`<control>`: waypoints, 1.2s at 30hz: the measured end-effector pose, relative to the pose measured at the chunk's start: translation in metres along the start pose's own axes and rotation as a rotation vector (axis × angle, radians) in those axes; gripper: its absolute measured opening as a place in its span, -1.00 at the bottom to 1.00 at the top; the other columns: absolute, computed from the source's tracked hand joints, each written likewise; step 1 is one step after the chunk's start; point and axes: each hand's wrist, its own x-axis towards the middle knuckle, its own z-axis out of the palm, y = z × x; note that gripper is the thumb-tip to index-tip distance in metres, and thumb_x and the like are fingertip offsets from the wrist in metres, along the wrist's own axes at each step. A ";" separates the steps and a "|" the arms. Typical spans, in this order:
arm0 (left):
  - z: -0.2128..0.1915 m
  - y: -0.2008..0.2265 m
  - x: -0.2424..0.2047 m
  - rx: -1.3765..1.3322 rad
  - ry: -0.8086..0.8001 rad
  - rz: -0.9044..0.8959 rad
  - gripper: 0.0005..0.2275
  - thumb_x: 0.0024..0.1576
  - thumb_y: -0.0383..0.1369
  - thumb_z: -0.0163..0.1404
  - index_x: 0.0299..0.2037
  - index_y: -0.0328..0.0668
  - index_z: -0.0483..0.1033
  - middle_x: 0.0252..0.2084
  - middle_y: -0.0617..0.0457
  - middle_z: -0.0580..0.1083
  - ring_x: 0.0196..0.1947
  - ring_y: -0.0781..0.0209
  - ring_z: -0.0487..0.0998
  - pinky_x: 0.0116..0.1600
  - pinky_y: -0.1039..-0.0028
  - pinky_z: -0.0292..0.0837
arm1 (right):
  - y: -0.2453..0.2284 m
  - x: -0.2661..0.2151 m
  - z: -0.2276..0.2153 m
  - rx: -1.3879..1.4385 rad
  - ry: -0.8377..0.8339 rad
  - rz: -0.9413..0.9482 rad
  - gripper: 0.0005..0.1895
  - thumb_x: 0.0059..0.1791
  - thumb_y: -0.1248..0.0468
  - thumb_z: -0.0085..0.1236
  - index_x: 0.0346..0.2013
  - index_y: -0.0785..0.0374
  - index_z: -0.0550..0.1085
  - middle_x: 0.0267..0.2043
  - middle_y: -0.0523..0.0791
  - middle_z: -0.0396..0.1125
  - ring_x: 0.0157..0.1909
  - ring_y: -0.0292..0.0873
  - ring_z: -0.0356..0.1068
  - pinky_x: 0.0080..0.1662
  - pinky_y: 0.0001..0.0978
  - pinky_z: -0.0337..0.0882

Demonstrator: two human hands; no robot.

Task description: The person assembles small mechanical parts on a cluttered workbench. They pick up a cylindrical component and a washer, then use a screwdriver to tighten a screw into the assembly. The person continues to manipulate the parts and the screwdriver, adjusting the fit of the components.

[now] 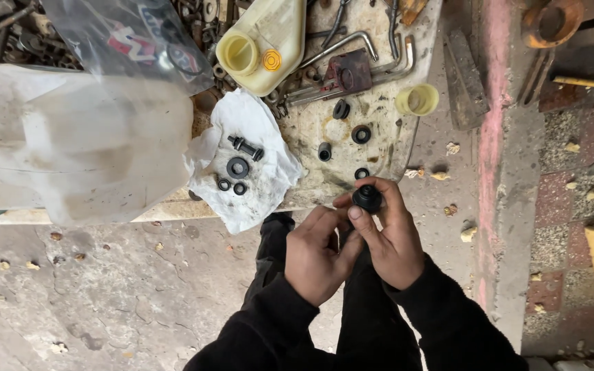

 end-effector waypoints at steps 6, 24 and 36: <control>0.014 -0.023 0.001 -0.031 0.056 0.033 -0.89 0.07 -0.41 0.18 -0.25 -0.21 0.58 -0.37 0.01 0.52 -0.45 0.13 0.61 -0.33 0.41 0.54 | 0.010 0.003 0.010 0.034 0.038 0.015 -0.62 0.13 0.27 0.03 0.19 0.29 0.20 0.04 0.03 0.45 0.12 -0.14 0.44 0.19 -0.26 0.42; 0.007 -0.029 0.014 -0.075 0.056 -0.107 -0.79 0.08 -0.42 0.21 -0.11 -0.32 0.63 -0.44 -0.01 0.53 -0.52 0.30 0.60 -0.40 0.51 0.52 | 0.006 0.010 0.000 -0.155 0.021 -0.050 -0.38 0.08 0.29 0.15 0.38 0.36 0.15 0.12 0.06 0.45 0.13 -0.13 0.47 0.16 -0.29 0.44; 0.012 -0.037 0.037 -0.030 0.166 -0.056 -0.87 0.09 -0.43 0.20 -0.25 -0.34 0.61 -0.49 -0.02 0.52 -0.56 0.28 0.55 -0.43 0.47 0.45 | 0.009 0.023 -0.029 -0.266 0.139 -0.019 -0.47 -0.01 0.33 0.24 0.25 0.31 0.37 0.09 -0.03 0.46 -0.03 -0.26 0.48 -0.02 -0.42 0.48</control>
